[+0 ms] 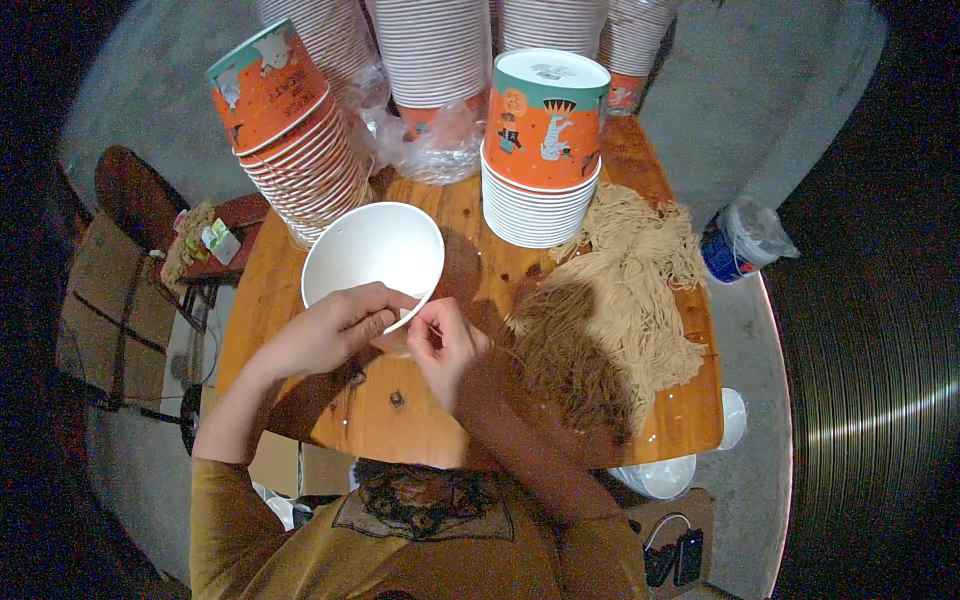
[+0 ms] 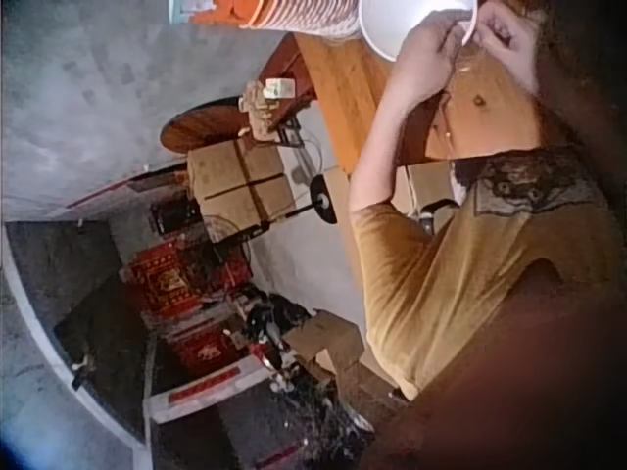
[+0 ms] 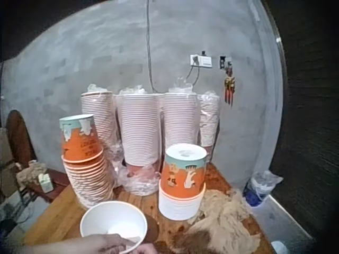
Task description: The recorder is tying thin brown strings onto the sides of paper cups.
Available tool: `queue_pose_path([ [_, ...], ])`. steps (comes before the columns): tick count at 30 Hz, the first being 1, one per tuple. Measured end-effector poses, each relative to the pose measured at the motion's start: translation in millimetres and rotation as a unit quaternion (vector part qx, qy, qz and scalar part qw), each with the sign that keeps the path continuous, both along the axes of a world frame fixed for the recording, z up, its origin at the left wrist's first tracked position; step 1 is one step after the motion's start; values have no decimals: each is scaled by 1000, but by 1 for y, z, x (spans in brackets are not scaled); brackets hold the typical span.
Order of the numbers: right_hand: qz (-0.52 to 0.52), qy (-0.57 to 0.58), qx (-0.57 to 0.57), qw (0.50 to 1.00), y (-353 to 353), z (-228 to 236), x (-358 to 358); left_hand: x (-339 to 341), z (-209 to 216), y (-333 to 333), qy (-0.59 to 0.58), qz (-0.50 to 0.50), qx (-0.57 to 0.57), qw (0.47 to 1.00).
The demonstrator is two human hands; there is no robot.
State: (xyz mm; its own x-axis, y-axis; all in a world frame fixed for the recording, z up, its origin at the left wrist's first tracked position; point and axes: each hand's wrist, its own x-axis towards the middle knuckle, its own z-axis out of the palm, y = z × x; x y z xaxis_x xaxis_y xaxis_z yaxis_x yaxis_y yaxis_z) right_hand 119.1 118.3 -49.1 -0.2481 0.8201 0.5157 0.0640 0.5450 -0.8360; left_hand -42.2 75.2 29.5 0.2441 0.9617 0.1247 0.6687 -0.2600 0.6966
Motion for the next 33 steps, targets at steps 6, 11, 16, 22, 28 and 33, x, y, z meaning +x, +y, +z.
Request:
queue_pose_path([
  [6, 21, -25, -1, 999, 3, 0, 5, -2, 8, 20, -23, -15, -130, 991],
  [11, 49, -26, -27, 998, 3, -1, 5, -2, 7, 26, 10, -12, -156, 988],
  [16, 43, -62, -51, 996, 6, 15, 10, -4, 8, 24, 103, -3, -21, 994],
  [22, 53, -21, -91, 994, 28, 30, 13, -5, 13, 23, 86, 16, 119, 989],
  [28, 189, -109, -185, 958, 43, 29, 2, -5, 12, 20, -94, 51, -2, 994],
  [33, 278, -24, -282, 918, 51, 26, -3, -12, -3, 14, -317, 74, -218, 920],
])
